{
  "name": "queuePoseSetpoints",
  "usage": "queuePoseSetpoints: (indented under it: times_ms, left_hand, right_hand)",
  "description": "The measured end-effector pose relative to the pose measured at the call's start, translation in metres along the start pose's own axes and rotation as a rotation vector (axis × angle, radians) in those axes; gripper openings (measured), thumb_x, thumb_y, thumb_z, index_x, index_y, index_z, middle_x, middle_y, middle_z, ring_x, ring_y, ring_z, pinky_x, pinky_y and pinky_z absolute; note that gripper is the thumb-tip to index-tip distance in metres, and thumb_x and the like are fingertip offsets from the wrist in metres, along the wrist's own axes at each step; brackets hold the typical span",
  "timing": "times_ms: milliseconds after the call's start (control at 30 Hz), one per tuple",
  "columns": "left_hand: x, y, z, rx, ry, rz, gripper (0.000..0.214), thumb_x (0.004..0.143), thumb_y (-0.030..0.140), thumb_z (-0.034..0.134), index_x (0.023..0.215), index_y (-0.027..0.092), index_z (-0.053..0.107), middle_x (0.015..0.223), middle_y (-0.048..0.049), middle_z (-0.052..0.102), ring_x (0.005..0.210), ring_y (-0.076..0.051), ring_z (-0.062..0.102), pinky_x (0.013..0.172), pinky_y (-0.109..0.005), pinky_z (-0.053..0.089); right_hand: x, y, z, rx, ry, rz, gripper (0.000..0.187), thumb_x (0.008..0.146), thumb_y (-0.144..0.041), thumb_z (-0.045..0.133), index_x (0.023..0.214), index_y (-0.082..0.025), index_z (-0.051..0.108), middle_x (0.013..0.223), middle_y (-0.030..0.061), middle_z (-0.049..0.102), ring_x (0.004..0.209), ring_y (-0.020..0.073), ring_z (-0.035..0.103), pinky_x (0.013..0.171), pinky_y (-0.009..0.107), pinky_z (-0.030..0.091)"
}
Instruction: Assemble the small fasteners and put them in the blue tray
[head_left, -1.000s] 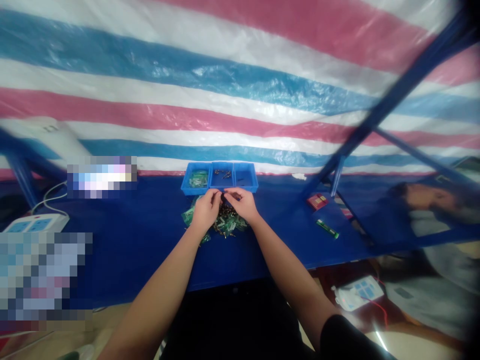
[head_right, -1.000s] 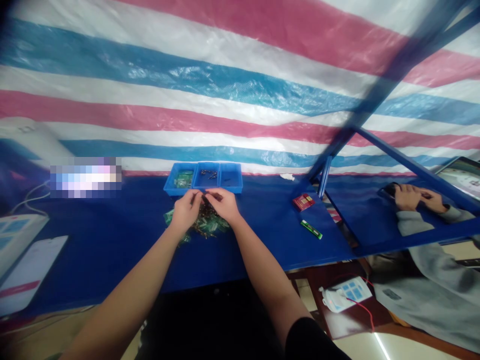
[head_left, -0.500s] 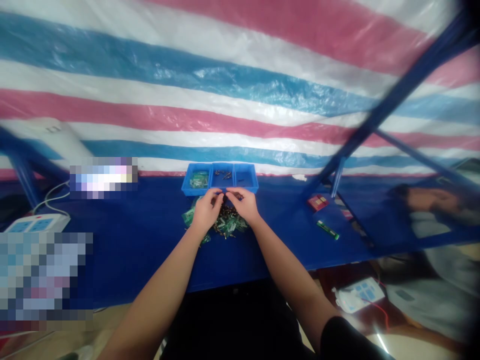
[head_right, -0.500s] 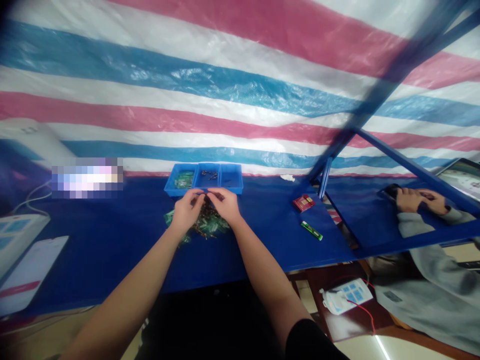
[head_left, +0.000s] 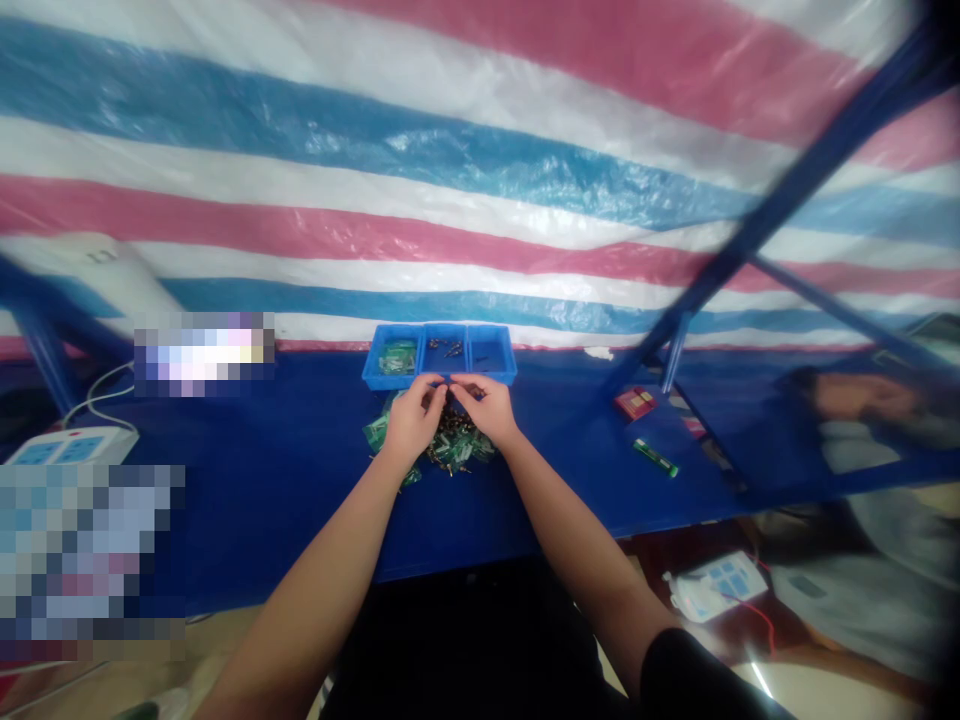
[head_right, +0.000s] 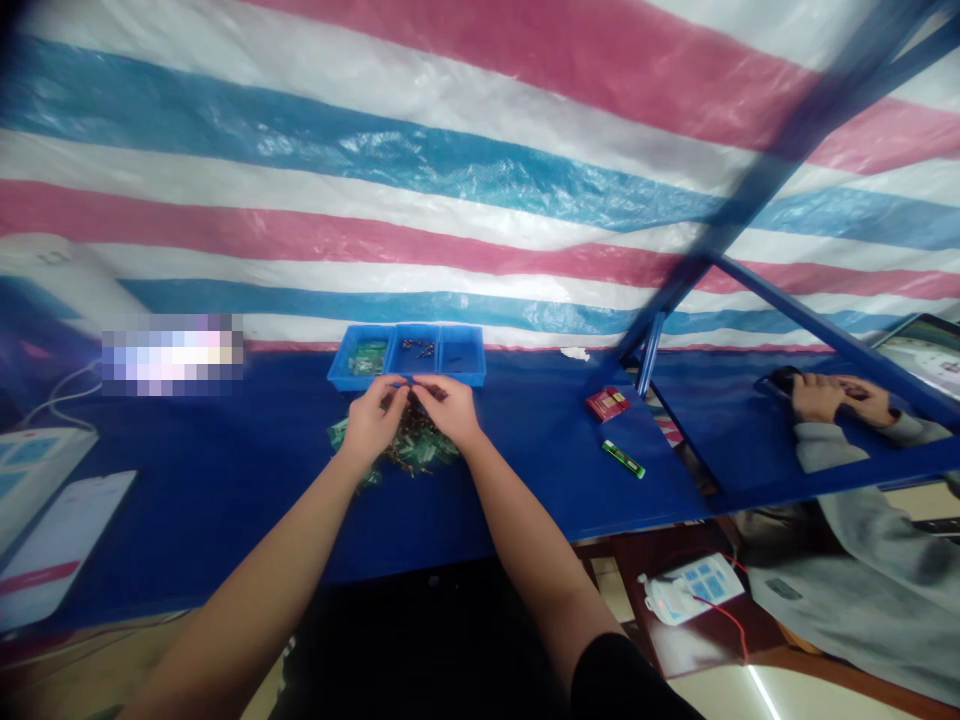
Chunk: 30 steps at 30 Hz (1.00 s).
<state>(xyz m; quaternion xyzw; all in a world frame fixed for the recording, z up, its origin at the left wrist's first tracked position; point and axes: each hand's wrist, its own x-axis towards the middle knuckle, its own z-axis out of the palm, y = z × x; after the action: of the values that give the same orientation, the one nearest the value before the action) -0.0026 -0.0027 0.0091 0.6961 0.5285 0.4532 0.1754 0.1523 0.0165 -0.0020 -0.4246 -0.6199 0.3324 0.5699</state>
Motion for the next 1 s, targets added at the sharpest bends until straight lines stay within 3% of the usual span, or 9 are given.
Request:
queuePoseSetpoints:
  times_ms: [300,500,1000]
  left_hand:
    - [0.0011,-0.0001,-0.0012,0.032,-0.028,0.014,0.025,0.095,0.041,0.047,0.099,0.022,0.063,0.078,-0.0004,0.070,0.070,-0.015,0.066,0.067,-0.025,0.047]
    - [0.0006,-0.0006,0.0006,-0.006,-0.002,-0.003,0.027,0.093,0.040,0.052,0.111,0.023,0.061,0.079,-0.0001,0.071,0.072,-0.016,0.067,0.066,-0.025,0.048]
    - [0.0017,-0.0007,-0.0019,0.035,-0.010,-0.006,0.027,0.096,0.042,0.045,0.101,0.021,0.062,0.077,-0.0013,0.070,0.072,-0.016,0.067,0.072,-0.027,0.049]
  right_hand:
    - [-0.0005,-0.0016,0.0000,-0.017,-0.007,0.009,0.025,0.082,-0.033,0.068,0.102,-0.021,0.076,0.097,0.0047,0.076,0.082,0.0184,0.071,0.077,0.031,0.057]
    - [0.0007,-0.0009,-0.0010,-0.029,0.007,0.013,0.025,0.082,-0.034,0.067,0.102,-0.021,0.076,0.097,0.0049,0.076,0.082,0.0180,0.071,0.077,0.031,0.058]
    - [-0.0007,-0.0011,-0.0003,-0.062,-0.040,-0.001,0.026,0.082,-0.037,0.068,0.101,-0.022,0.077,0.094,0.0040,0.076,0.080,0.0183,0.070,0.074,0.030,0.057]
